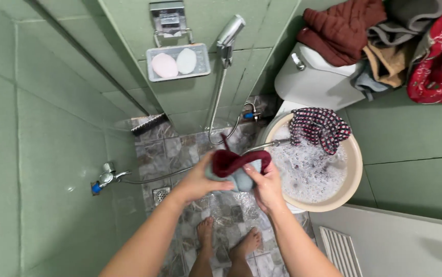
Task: The person washes clothes by hand in a basin, using a handheld shower head to rinse the items and scrubbing them in soapy water before wringing them out.
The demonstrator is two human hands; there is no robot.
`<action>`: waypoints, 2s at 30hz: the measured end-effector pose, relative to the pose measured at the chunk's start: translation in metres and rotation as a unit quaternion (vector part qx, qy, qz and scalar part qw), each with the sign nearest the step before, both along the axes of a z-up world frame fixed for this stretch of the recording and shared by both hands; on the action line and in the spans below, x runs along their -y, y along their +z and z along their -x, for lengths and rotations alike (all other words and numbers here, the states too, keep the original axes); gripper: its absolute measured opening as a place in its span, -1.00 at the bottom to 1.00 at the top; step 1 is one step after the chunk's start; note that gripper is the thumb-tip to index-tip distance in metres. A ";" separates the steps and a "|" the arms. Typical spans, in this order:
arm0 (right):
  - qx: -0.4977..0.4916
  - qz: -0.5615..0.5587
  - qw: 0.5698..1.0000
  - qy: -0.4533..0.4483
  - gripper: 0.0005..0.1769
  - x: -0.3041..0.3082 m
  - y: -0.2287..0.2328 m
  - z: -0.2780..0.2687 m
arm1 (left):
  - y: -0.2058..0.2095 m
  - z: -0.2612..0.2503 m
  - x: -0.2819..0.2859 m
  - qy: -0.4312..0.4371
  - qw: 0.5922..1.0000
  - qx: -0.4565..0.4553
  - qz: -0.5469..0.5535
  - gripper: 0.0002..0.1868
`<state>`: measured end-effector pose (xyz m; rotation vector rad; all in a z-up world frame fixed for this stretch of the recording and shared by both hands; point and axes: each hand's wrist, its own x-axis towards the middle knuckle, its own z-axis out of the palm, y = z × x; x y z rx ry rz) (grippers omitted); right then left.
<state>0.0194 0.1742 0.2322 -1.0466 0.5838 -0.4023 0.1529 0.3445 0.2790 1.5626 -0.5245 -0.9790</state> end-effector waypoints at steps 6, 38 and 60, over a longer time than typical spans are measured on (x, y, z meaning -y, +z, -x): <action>-0.078 0.131 0.988 0.006 -0.54 0.038 -0.008 -0.004 | 0.002 0.014 0.034 0.090 0.984 0.004 0.155 0.33; 0.142 -0.488 0.851 0.134 -0.61 0.166 -0.159 0.072 | -0.179 0.092 0.092 0.323 0.930 -0.173 -0.023 -0.61; 0.159 0.449 0.879 0.041 0.07 -0.018 0.157 -0.008 | 0.190 0.060 0.048 0.217 0.951 0.199 0.092 -0.52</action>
